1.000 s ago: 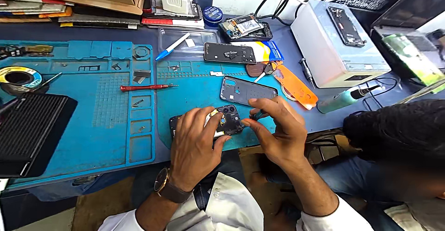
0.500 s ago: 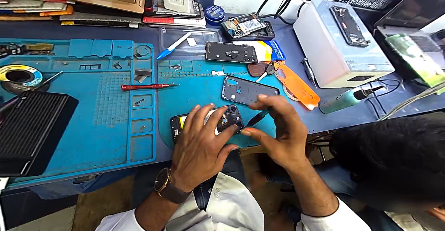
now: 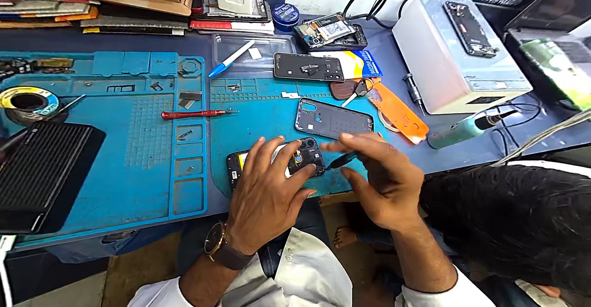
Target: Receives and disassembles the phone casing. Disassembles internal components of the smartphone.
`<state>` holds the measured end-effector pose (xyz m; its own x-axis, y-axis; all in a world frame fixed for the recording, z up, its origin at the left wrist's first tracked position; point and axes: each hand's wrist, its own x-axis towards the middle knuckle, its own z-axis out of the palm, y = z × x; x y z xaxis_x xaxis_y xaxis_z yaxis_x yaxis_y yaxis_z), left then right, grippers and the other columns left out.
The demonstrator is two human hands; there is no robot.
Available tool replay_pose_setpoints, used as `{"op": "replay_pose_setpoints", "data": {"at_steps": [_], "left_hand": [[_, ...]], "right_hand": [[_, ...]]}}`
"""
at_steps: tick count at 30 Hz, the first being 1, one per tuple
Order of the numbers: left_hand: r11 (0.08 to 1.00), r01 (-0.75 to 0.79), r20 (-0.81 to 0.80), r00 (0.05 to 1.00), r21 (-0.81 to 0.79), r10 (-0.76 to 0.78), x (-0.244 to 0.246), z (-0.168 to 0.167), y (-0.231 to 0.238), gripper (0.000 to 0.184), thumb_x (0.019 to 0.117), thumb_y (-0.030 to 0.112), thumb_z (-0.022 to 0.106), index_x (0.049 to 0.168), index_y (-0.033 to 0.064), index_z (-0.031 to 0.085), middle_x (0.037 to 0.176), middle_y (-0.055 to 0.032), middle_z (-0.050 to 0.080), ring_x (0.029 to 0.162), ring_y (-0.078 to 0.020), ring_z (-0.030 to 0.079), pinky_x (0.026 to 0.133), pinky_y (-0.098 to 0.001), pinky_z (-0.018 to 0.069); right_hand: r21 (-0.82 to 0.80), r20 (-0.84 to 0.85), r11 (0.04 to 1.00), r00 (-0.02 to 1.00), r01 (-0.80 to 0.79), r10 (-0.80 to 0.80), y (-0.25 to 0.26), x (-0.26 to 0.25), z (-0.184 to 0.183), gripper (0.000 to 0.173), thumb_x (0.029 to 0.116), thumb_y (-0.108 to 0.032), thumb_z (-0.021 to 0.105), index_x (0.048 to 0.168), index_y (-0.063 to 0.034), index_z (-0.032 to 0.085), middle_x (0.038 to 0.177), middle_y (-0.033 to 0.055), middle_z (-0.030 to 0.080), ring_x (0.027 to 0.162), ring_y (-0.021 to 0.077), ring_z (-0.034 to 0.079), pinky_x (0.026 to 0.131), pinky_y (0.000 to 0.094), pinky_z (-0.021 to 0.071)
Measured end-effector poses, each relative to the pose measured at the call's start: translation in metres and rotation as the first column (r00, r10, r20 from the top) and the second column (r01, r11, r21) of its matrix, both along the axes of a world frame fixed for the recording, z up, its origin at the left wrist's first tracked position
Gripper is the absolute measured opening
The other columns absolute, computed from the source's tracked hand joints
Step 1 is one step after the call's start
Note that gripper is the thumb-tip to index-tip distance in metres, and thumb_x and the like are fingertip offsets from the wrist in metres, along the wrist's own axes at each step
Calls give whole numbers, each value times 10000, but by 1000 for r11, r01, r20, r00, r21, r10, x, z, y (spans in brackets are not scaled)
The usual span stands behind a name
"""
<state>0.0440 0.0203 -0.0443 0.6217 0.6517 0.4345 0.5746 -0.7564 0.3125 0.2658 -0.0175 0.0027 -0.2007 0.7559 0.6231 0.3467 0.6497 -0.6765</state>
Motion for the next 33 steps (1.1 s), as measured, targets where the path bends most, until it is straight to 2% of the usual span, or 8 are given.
{"op": "replay_pose_setpoints", "data": {"at_steps": [5,9,13,17,20,23,27,33], "left_hand": [[1000,-4,-11,1000,-26,4,2,6,-1,348,1007,471,545,1219,290,752,1516,-109,521,1468,-394,374,1232,-640,177],[998,-28,-18,999,-59,27,5,13,-2,338,1006,459,554,1196,275,764,1521,-104,520,1481,-393,357,1236,-643,169],[996,-44,9,999,-78,45,11,13,-1,309,997,423,568,1157,259,776,1498,-105,537,1481,-390,354,1239,-620,182],[995,-58,29,998,-87,60,13,11,-2,275,988,401,594,1123,252,782,1492,-98,542,1477,-380,360,1237,-612,196],[994,-57,52,997,-91,62,15,10,-2,252,972,372,613,1095,241,789,1479,-96,553,1472,-380,369,1238,-616,193],[992,-73,52,996,-104,78,17,11,-2,222,957,354,646,1065,225,791,1489,-79,546,1475,-361,367,1241,-603,194],[993,-75,54,995,-95,80,20,12,-1,212,952,346,659,1042,206,791,1484,-77,552,1474,-353,372,1241,-601,196],[994,-74,82,993,-86,81,25,11,-1,198,939,328,685,1022,178,783,1474,-62,566,1466,-339,394,1245,-586,213]], "right_hand": [[73,35,974,975,216,-219,1,-3,-4,457,885,-13,763,1330,-9,657,1040,85,662,924,162,663,815,333,605],[14,44,999,998,46,-46,1,-3,3,506,870,25,626,1373,50,581,1257,166,665,1155,266,660,997,456,580],[107,51,964,967,244,-251,2,-7,-3,463,872,-22,779,1321,-11,668,1016,82,649,908,152,647,799,309,587],[27,-7,997,997,72,-72,-1,-1,-2,513,866,19,614,1378,27,582,1217,139,682,1114,249,674,964,445,592],[53,-2,965,967,256,-256,0,-3,-7,560,860,-68,806,1384,-21,615,1136,90,642,1024,182,642,896,365,581],[-3,-87,971,968,238,-237,-2,-2,-9,641,867,63,741,1466,34,515,1089,127,689,947,216,700,832,374,630],[-30,-94,982,978,185,-187,-4,-1,-12,677,882,-32,703,1502,40,441,1295,157,646,1191,281,637,1023,459,557],[-131,-249,947,915,294,-318,-13,-11,-12,820,873,110,690,1589,6,305,1173,153,677,1018,272,710,868,411,642]]}}
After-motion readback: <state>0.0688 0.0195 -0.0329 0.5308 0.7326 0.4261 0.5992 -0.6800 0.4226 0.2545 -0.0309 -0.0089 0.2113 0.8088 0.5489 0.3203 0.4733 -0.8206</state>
